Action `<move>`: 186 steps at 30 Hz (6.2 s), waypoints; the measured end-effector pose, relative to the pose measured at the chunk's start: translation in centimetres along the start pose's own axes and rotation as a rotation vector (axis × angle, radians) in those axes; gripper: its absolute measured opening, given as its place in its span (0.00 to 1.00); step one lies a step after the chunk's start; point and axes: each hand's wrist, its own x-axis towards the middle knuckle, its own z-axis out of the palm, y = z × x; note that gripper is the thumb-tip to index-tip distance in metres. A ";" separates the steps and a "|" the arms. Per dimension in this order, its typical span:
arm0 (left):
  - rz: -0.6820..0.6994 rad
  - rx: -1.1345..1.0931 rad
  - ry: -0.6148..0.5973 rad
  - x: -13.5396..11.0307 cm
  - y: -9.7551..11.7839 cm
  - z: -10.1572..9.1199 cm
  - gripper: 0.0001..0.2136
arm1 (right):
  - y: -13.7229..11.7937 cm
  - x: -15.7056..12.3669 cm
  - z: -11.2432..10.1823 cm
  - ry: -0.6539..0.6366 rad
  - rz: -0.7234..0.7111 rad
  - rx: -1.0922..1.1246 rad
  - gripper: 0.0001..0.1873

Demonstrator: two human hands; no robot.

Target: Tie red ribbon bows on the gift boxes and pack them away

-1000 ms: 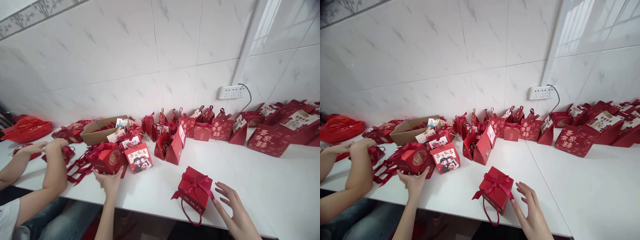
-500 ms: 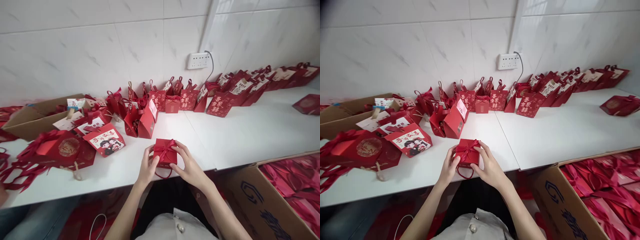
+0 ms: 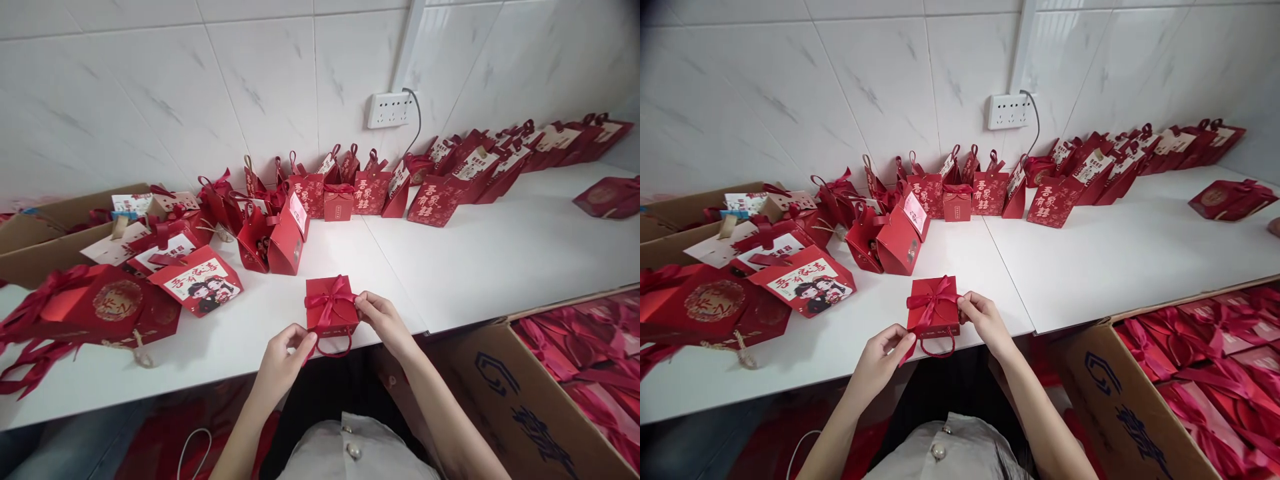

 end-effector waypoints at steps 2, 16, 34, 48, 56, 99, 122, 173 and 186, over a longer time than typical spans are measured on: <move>-0.001 -0.043 -0.017 0.1 0.2 -0.5 0.14 | -0.2 0.1 -0.2 0.030 -0.023 0.056 0.19; 0.092 -0.997 0.320 6.1 5.1 -9.0 0.09 | -9.2 2.0 -5.7 0.391 -0.385 0.368 0.16; 0.448 -0.820 -0.146 11.1 14.4 -3.8 0.10 | -15.3 6.7 0.9 0.127 -0.538 -0.261 0.16; 0.491 -0.730 -0.015 11.6 14.5 -3.7 0.09 | -14.7 7.5 0.3 0.050 -0.587 -0.116 0.12; 0.285 -0.330 0.002 10.5 7.4 -6.9 0.19 | -11.4 4.3 -6.0 -0.046 -0.171 -0.336 0.23; 0.023 -0.528 -0.356 12.1 2.1 -0.9 0.17 | -3.9 6.1 -5.3 -0.222 0.066 -0.193 0.27; 0.052 -0.420 -0.382 6.7 2.5 -1.2 0.13 | -7.4 0.8 -3.4 -0.446 -0.151 -0.424 0.17; 0.545 0.203 -0.248 7.6 5.4 0.7 0.06 | -2.6 1.2 0.2 0.162 -0.311 -0.473 0.02; 0.292 -0.116 -0.230 7.3 4.2 2.3 0.15 | -3.7 1.1 -1.3 -0.024 -0.238 -0.462 0.06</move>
